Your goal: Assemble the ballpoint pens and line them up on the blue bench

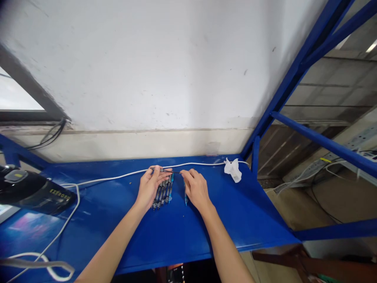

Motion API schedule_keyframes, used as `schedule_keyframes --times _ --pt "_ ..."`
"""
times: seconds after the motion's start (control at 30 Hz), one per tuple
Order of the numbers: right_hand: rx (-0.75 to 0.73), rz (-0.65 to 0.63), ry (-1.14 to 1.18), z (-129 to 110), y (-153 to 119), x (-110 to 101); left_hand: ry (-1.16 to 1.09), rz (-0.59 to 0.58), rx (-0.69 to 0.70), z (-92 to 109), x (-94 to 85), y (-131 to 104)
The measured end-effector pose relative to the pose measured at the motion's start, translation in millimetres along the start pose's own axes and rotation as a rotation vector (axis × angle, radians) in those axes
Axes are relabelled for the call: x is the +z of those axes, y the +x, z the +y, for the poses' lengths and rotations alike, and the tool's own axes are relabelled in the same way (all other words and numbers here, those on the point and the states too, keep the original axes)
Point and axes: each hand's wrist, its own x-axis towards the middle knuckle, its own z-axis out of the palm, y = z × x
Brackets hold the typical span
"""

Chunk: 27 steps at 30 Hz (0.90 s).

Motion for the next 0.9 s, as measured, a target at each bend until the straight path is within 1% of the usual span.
schedule_keyframes --times 0.27,0.6,0.73,0.9 --pt "0.006 0.015 0.028 -0.8 0.0 0.3 -0.022 0.007 0.001 1.8 -0.6 0.0" --pt "0.017 0.055 0.06 -2.3 1.2 0.2 -0.075 0.047 -0.002 4.8 -0.6 0.1" --pt "0.009 0.074 0.058 -1.7 1.5 1.7 -0.087 0.042 -0.004 3.8 -0.9 0.3" --pt "0.019 0.069 0.066 -3.6 1.9 -1.0 -0.064 0.034 -0.009 2.5 -1.4 0.0"
